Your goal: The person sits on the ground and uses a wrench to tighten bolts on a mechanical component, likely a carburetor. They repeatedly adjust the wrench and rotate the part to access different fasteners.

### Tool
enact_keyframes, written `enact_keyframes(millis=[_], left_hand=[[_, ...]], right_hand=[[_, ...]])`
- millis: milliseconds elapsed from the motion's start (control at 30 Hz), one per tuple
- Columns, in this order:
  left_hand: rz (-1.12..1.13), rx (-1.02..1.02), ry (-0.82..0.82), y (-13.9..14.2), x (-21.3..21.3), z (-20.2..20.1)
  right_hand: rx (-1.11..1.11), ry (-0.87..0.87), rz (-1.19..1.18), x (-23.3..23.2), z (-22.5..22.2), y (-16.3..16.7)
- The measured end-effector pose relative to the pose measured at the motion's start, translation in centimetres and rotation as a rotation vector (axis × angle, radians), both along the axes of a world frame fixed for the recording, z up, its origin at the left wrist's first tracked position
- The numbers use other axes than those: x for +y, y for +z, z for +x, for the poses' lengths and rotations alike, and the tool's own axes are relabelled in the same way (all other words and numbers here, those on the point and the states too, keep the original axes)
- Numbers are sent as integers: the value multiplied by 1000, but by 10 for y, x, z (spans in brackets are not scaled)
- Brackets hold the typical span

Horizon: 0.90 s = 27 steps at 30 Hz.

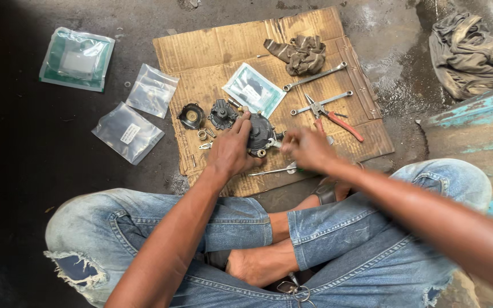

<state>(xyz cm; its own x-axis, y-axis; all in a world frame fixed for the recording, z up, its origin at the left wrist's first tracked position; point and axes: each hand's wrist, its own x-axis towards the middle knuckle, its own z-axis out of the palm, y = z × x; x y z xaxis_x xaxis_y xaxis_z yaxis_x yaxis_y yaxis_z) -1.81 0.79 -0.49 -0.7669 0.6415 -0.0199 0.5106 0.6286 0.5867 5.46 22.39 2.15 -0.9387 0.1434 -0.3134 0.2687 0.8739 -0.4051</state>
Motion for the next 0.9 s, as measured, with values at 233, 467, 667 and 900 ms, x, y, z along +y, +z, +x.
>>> enact_keyframes(millis=[233, 467, 667, 900], left_hand=[[178, 97, -33, -13, -1, -2], [168, 50, -27, -18, 1, -3], [109, 34, -30, -14, 2, -7], [92, 13, -49, -15, 3, -9]], right_hand=[[-62, 639, 276, 9, -72, 37], [-25, 850, 234, -1, -97, 39], [-4, 923, 356, -9, -95, 40], [101, 975, 222, -17, -101, 37]])
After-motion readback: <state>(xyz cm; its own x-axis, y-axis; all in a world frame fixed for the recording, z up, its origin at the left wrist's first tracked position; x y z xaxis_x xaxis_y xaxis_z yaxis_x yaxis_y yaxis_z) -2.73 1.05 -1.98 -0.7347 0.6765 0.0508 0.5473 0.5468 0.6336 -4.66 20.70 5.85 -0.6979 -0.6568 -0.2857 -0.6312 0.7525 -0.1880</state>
